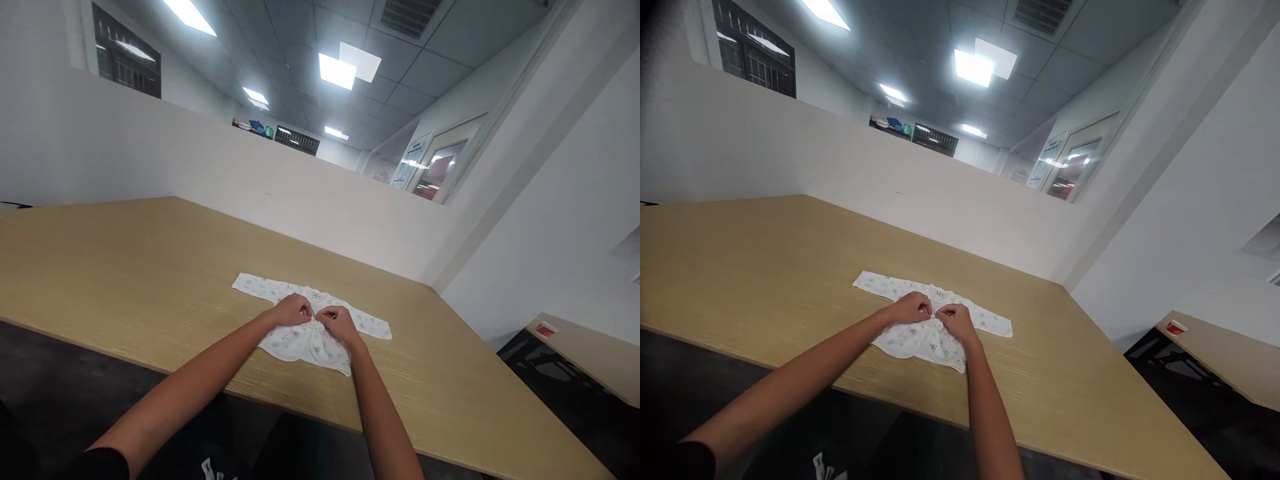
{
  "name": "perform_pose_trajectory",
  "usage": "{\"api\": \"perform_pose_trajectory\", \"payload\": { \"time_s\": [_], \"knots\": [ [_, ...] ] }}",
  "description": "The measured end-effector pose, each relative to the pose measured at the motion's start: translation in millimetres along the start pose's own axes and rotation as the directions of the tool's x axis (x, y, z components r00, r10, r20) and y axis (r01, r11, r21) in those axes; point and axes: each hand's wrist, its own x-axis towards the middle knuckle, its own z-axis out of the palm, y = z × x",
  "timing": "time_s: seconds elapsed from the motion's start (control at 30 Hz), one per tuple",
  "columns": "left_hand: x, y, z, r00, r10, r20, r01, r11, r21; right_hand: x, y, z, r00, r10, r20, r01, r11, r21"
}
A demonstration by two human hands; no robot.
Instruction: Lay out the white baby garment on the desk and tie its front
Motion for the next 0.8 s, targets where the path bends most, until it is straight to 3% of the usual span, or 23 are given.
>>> {"api": "perform_pose_trajectory", "payload": {
  "time_s": [0.4, 0.8],
  "knots": [
    [0.7, -0.6, 5.5, 0.999, -0.05, -0.002, 0.05, 0.999, 0.009, -5.0, -4.1, 2.1, 0.995, 0.066, 0.079, -0.074, 0.992, 0.1],
    [-1.1, 4.4, 7.6, 0.995, -0.091, -0.048, 0.093, 0.995, 0.044, -3.5, -4.3, 6.3, 0.995, 0.072, 0.067, -0.069, 0.997, -0.045]
  ]
}}
